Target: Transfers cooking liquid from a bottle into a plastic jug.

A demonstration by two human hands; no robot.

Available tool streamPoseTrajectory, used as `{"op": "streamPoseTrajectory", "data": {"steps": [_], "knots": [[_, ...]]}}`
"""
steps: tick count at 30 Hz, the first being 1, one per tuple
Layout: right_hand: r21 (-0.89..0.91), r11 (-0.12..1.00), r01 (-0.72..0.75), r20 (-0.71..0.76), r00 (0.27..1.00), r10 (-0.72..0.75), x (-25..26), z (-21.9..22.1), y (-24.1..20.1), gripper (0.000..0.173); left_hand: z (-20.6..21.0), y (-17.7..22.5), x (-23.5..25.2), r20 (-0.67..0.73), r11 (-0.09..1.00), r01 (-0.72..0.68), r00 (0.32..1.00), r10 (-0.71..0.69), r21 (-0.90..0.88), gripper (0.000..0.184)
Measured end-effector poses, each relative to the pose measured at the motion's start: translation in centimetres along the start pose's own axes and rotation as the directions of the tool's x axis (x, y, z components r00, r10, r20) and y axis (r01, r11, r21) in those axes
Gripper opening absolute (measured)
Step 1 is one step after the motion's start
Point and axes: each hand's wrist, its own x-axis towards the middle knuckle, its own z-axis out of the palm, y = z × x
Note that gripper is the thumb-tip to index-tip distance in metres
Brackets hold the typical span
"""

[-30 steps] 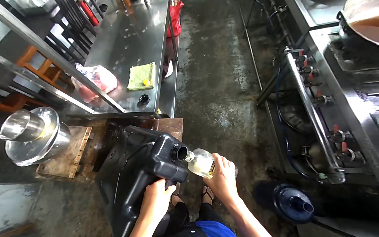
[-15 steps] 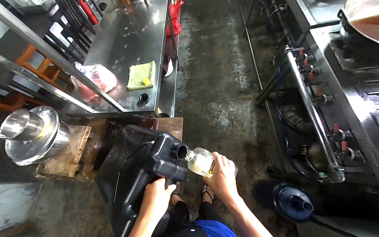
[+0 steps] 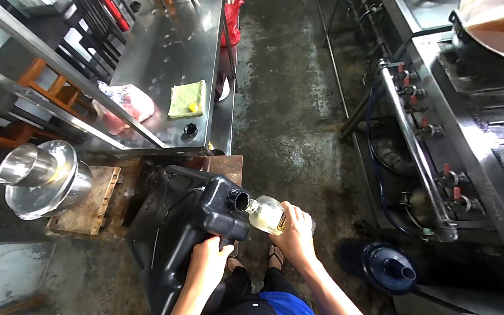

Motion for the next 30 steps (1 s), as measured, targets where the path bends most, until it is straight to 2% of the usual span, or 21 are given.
{"op": "streamPoseTrajectory", "data": {"steps": [30], "knots": [[0.007, 1.0, -0.007, 0.011, 1.0, 0.006, 0.07, 0.06, 0.19, 0.09, 0.21, 0.21, 0.05, 0.005, 1.0, 0.015, 1.0, -0.015, 0.0, 0.029]]}}
